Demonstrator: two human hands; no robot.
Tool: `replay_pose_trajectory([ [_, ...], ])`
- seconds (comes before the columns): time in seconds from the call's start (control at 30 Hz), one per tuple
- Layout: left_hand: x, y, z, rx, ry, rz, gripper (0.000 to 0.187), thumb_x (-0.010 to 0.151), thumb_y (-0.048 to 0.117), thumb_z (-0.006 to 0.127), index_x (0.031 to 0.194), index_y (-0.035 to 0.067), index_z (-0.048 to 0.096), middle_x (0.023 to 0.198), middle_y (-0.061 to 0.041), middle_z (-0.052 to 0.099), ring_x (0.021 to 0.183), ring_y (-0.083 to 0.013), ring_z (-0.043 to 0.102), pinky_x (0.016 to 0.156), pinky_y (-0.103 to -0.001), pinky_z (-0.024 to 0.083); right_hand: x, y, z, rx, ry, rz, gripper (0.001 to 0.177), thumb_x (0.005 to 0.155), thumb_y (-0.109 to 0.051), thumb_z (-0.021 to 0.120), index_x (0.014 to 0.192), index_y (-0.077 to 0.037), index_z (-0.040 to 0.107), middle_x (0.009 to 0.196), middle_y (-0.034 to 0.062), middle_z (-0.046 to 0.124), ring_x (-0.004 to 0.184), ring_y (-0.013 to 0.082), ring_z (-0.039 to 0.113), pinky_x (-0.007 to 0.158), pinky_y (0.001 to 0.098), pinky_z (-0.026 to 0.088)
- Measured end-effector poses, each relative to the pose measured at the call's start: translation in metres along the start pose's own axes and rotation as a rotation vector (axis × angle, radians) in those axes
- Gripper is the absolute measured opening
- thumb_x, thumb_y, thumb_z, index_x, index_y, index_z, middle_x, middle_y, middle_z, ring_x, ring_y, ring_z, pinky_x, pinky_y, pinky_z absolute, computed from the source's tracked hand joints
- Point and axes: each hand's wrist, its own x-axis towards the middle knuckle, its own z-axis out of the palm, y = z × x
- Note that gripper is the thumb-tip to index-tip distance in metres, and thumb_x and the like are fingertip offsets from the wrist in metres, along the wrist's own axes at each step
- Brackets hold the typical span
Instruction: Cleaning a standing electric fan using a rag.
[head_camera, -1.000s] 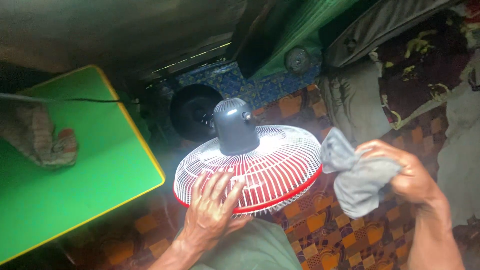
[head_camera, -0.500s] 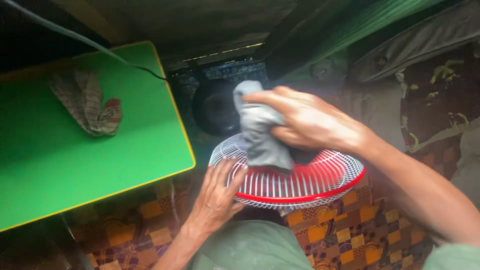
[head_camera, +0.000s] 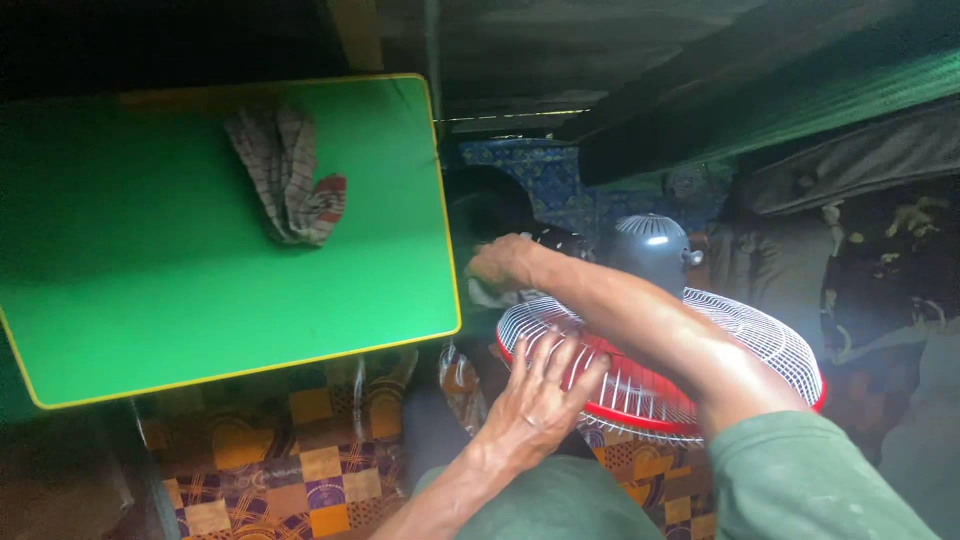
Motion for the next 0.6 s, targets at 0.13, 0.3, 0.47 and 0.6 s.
replay_pose_trajectory([
  [0.13, 0.002, -0.002, -0.006, 0.038, -0.012, -0.014, 0.076, 0.081, 0.009, 0.071, 0.152, 0.011, 0.044, 0.151, -0.028, 0.043, 0.139, -0.0504, 0.042, 0.113, -0.07, 0.031, -0.014, -0.005, -0.034, 0.084, 0.052, -0.083, 0.04, 0.086, -0.016, 0.062, 0.125, -0.024, 0.073, 0.129, 0.0116, 0.066, 0.114, 0.0356, 0.065, 0.09, 0.0471, 0.054],
  [0.3, 0.001, -0.011, -0.011, -0.017, 0.041, 0.018, 0.085, 0.077, 0.011, 0.077, 0.155, 0.013, 0.042, 0.15, -0.029, 0.045, 0.137, -0.0497, 0.045, 0.114, -0.07, 0.032, -0.05, 0.036, -0.052, 0.008, -0.157, 0.088, 0.045, 0.085, -0.014, 0.068, 0.127, -0.027, 0.07, 0.12, 0.0085, 0.068, 0.113, 0.0322, 0.066, 0.091, 0.0453, 0.056],
  [0.47, 0.004, -0.011, -0.014, -0.101, 0.057, 0.028, 0.091, 0.072, 0.016, 0.082, 0.153, 0.013, 0.041, 0.147, -0.03, 0.046, 0.134, -0.0519, 0.044, 0.112, -0.071, 0.031, -0.123, 0.046, -0.097, -0.026, -0.092, 0.218, 0.045, 0.086, -0.014, 0.067, 0.128, -0.029, 0.07, 0.121, 0.0091, 0.066, 0.109, 0.0312, 0.066, 0.083, 0.0449, 0.059],
  [0.6, 0.006, -0.011, -0.009, -0.098, 0.073, 0.039, 0.091, 0.072, 0.015, 0.082, 0.153, 0.014, 0.041, 0.148, -0.03, 0.046, 0.135, -0.0516, 0.044, 0.11, -0.072, 0.031, -0.152, 0.047, -0.125, -0.058, -0.024, 0.317, 0.046, 0.087, -0.015, 0.066, 0.129, -0.031, 0.07, 0.122, 0.0096, 0.065, 0.106, 0.0304, 0.066, 0.077, 0.0446, 0.061],
])
